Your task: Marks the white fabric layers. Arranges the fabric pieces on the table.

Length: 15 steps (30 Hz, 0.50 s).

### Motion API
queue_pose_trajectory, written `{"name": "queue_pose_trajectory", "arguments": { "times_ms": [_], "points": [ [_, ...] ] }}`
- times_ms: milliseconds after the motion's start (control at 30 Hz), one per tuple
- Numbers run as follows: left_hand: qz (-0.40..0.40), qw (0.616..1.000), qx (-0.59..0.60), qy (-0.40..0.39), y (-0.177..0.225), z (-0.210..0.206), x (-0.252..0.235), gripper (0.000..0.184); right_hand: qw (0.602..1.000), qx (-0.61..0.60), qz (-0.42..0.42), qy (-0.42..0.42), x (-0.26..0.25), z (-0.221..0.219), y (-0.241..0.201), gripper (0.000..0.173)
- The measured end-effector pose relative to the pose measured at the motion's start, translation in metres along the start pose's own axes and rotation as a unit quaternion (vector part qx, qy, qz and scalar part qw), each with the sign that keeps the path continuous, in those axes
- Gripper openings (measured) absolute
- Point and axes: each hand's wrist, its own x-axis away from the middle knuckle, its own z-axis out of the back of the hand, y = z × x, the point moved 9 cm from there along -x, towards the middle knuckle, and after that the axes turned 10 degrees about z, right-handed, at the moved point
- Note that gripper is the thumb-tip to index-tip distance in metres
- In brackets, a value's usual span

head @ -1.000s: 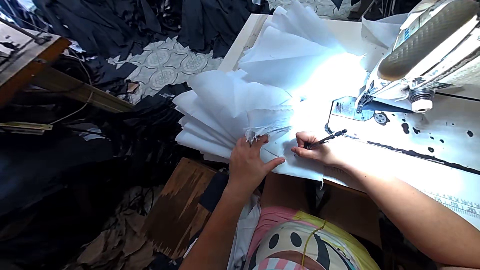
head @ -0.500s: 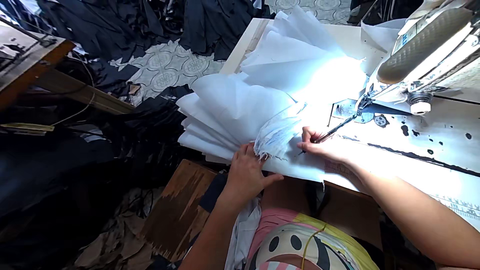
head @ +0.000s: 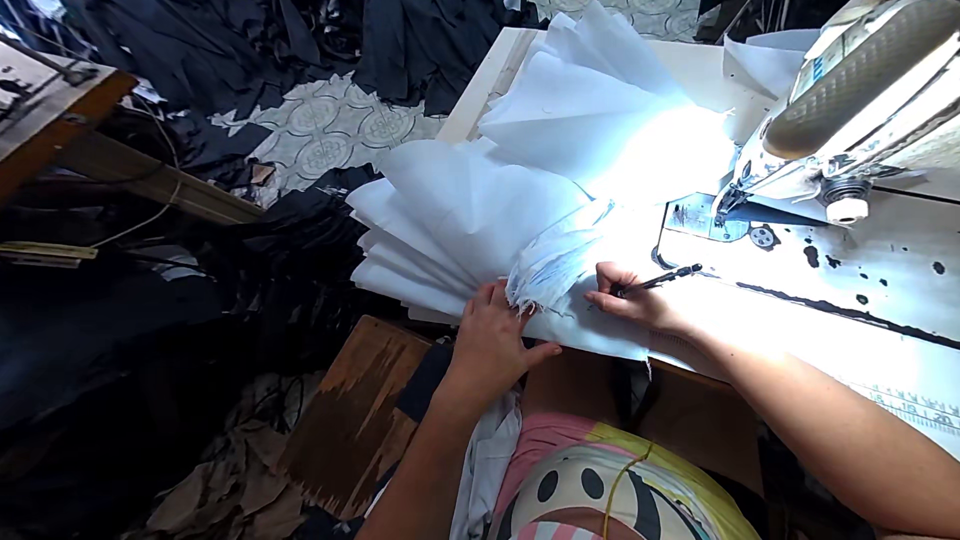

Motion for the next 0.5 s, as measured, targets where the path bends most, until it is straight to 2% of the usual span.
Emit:
{"name": "queue_pose_trajectory", "arguments": {
  "times_ms": [167, 400, 500],
  "points": [
    [0.003, 1.000, -0.008, -0.024, 0.0016, 0.0000, -0.0006, 0.062, 1.000, -0.019, -0.006, -0.018, -0.0006, -0.0008, 0.0004, 0.024],
    [-0.017, 1.000, -0.006, 0.010, 0.0010, 0.0008, -0.0004, 0.062, 1.000, 0.021, -0.011, -0.012, -0.0008, 0.0023, -0.0011, 0.025],
    [-0.015, 1.000, 0.004, 0.005, -0.0014, 0.0001, -0.0009, 0.063, 0.999, -0.013, -0.029, -0.020, -0.0008, 0.0013, 0.0017, 0.025]
  ]
}}
